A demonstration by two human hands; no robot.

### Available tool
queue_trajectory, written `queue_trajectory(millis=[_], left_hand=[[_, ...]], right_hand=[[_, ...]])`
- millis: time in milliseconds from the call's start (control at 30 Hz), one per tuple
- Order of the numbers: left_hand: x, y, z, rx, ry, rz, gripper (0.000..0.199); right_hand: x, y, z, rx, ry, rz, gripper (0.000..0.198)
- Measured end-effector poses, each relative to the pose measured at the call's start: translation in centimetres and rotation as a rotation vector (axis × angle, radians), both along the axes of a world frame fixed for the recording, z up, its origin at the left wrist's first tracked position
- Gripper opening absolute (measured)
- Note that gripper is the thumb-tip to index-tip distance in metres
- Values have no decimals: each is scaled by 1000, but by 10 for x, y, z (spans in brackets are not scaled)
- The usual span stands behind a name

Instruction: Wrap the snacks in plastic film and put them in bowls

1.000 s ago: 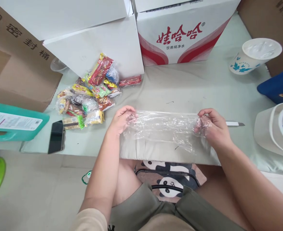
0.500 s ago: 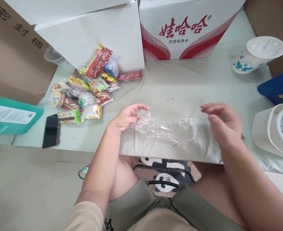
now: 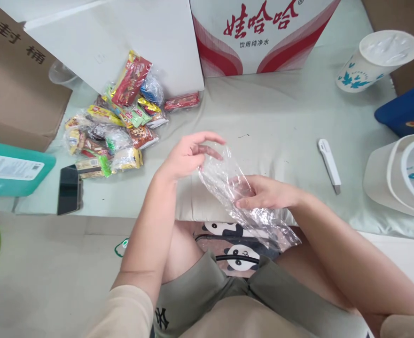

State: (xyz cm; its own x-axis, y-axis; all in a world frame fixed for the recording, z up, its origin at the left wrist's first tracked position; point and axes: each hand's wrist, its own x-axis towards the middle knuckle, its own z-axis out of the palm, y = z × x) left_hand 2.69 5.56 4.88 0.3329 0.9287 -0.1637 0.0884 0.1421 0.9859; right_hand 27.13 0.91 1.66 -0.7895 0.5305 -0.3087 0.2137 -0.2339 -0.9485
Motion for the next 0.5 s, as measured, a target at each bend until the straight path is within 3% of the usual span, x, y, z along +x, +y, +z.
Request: queue_trajectory(millis=[100,167,200,300,367,500], left_hand=[[1,6,-16,22,-155,335,51],[8,5,-29,-86,-310,426,40],[13,1,-35,-192,-375,395,40],[30,-14,-49,-511,-394,27,66],[38,-23,-54,-475,-301,-88,59],[41,-24,-58,-313,-109,-41,35]], right_hand=[[-1,-3,-3,-7,-18,-137,21],[-2,-3,-6,-37,-8,-284,27],[-2,-3,-9,-65,16,-367,31],[-1,-1,-16,-102,65,-541,46],[1,0,-19,25,-29,-589,50],[11,2,-22,327,-287,-608,49]])
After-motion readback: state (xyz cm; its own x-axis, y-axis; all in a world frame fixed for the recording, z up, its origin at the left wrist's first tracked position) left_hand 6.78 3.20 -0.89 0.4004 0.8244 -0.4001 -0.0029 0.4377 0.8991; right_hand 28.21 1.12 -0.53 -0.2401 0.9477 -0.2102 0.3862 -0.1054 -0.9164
